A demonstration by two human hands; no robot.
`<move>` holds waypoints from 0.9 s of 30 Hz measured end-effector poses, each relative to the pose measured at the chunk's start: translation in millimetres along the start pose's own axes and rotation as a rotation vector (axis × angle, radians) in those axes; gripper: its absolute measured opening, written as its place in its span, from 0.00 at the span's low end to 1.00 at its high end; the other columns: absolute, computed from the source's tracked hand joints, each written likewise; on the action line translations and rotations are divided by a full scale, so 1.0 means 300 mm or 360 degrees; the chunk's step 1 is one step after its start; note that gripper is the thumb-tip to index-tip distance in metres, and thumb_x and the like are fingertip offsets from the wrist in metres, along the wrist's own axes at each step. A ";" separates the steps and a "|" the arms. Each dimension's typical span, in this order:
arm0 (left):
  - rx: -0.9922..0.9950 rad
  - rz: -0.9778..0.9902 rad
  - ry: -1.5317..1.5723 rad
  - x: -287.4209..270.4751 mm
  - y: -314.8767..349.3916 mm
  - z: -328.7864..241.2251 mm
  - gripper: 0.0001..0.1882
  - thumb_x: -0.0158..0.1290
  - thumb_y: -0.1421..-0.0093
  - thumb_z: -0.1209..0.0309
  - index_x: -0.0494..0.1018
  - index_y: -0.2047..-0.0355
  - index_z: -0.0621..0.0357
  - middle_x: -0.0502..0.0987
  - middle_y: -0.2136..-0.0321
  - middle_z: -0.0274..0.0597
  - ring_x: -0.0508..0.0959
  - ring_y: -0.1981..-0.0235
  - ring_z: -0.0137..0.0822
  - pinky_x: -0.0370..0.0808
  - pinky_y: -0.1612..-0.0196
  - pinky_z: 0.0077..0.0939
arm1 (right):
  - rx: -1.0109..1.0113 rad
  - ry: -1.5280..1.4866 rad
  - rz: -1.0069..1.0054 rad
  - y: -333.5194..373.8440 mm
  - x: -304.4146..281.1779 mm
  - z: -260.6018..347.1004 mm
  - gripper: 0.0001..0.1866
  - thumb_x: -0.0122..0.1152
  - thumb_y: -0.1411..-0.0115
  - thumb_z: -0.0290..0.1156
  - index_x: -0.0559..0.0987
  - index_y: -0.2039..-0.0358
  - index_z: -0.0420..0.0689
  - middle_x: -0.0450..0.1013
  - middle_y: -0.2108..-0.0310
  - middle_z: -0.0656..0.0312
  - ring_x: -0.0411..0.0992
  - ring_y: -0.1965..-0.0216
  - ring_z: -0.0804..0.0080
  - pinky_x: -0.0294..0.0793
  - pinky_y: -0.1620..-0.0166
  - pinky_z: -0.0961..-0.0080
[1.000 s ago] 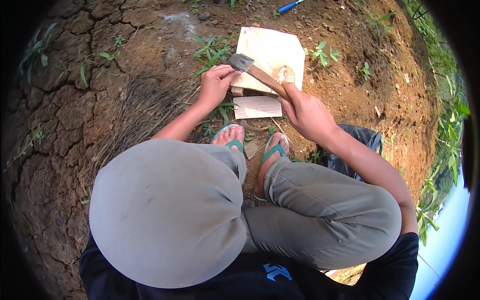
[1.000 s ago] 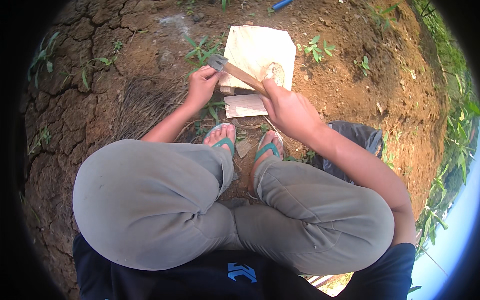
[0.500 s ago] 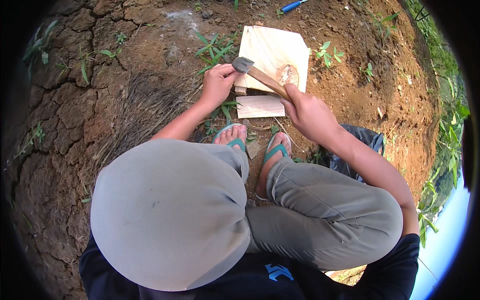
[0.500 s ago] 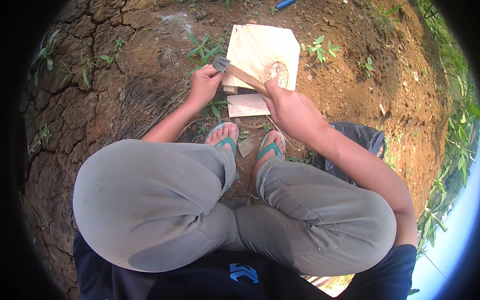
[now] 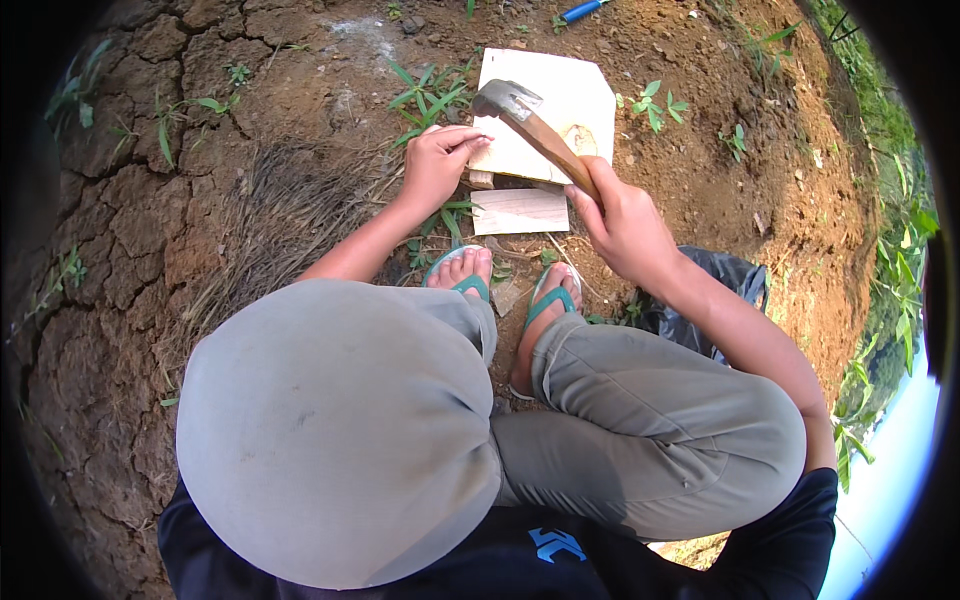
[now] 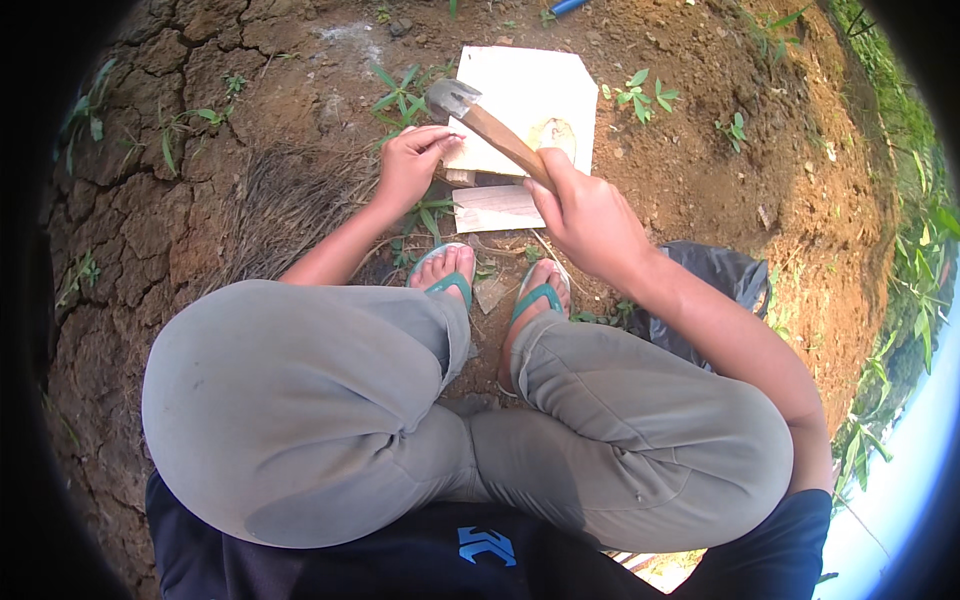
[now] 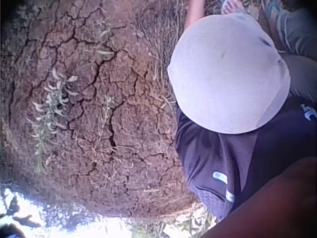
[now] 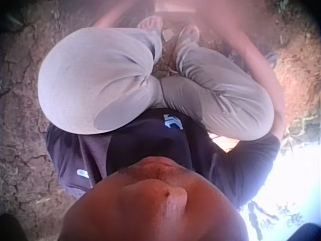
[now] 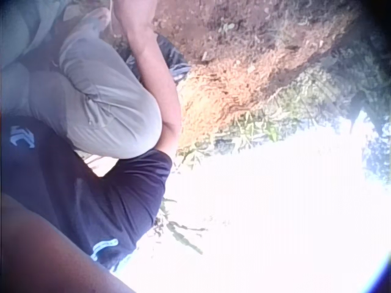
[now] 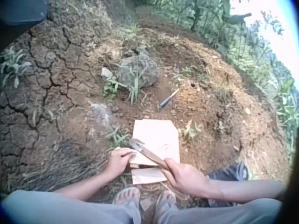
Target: The person hammers nails into wooden boards while squatting on the ground. They hold the wood and nails by hand and strike the nails with a hammer to join the pieces together.
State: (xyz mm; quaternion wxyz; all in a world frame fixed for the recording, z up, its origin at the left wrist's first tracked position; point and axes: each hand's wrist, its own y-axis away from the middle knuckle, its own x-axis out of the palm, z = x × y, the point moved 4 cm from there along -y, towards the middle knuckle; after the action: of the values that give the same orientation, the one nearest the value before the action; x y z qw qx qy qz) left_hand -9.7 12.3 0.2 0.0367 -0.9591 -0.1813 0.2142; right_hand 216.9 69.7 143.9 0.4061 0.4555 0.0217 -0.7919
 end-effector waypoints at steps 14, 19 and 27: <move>-0.0318 0.0155 -0.0159 -0.017 -0.009 -0.025 0.07 0.62 0.41 0.70 0.87 0.63 0.52 0.86 0.66 0.40 0.82 0.64 0.36 0.77 0.57 0.30 | -0.0060 0.0092 0.0054 -0.001 0.004 -0.010 0.15 0.54 0.31 0.38 0.68 0.49 0.45 0.77 0.64 0.39 0.77 0.62 0.36 0.75 0.60 0.43; -0.0259 0.0124 -0.0092 -0.010 -0.008 0.006 0.07 0.63 0.41 0.70 0.87 0.63 0.53 0.86 0.65 0.41 0.83 0.64 0.36 0.78 0.56 0.30 | -0.0033 0.0052 0.0053 0.005 0.007 0.000 0.15 0.54 0.31 0.38 0.69 0.49 0.46 0.77 0.64 0.39 0.77 0.63 0.36 0.76 0.61 0.44; -0.0214 0.0087 -0.0019 0.001 -0.003 0.026 0.07 0.62 0.41 0.72 0.86 0.63 0.54 0.86 0.64 0.42 0.83 0.65 0.35 0.78 0.58 0.28 | 0.0058 -0.0067 0.0034 0.006 0.018 -0.020 0.15 0.54 0.30 0.39 0.69 0.50 0.45 0.77 0.69 0.39 0.77 0.64 0.35 0.75 0.62 0.44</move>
State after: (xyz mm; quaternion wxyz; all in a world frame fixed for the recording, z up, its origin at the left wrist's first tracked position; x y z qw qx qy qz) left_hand -13.2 13.3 -6.8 -0.0348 -0.9627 -0.1693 0.2084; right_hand 220.9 67.4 137.2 0.4064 0.4462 -0.0062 -0.7973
